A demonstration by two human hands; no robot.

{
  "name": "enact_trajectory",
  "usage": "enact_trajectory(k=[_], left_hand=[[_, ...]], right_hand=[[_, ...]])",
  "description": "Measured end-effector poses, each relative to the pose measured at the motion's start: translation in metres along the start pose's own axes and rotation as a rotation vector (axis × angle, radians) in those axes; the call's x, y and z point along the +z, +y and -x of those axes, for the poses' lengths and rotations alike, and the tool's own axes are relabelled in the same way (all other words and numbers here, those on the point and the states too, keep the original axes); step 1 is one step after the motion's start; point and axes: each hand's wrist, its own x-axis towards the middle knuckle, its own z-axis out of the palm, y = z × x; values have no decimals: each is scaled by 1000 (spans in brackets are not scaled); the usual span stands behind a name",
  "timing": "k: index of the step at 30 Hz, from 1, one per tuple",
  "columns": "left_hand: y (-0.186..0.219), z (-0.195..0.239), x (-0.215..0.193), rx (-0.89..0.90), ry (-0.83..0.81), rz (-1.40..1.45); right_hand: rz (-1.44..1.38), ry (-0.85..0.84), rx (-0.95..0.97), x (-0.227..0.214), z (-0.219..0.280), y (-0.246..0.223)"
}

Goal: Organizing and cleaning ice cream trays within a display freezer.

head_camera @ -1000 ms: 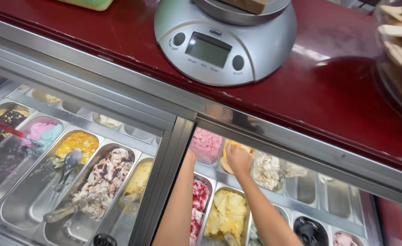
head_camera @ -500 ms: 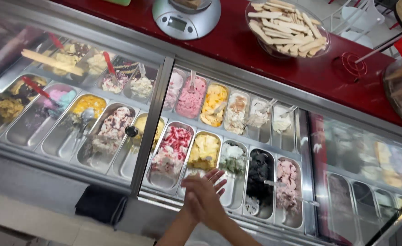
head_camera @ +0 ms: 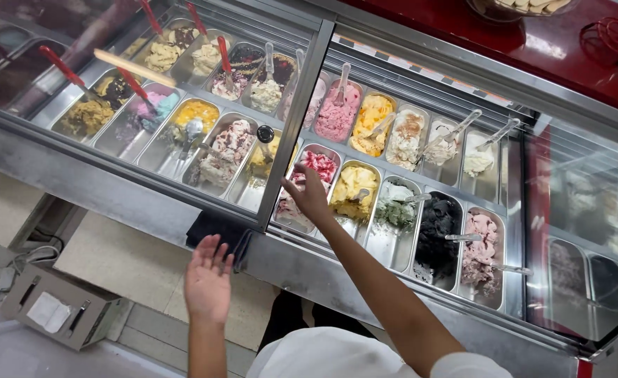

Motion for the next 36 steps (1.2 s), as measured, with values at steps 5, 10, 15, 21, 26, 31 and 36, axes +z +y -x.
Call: enact_trajectory(k=[5,10,15,21,26,31,36], left_hand=[[12,-4,-82,145,122,-67],[-24,-15,-134,166,213,-18],[-100,-94,-185,-131,247,55],[-102,-88,-102,222,291,-430],[-88,-74,-53,269,166,-395],[-110,-63,-16,252,227,-409],[-129,-50,6,247,183,-342]], right_hand=[[12,120,205,27,-55,-13],[-40,194,269,40,-57,-21],[-122,186,325,40,-52,-20],[-188,212,207,-40,-4,-6],[-228,259,399,-157,74,68],[-320,465,650,-299,168,123],[93,947,541,-413,260,229]])
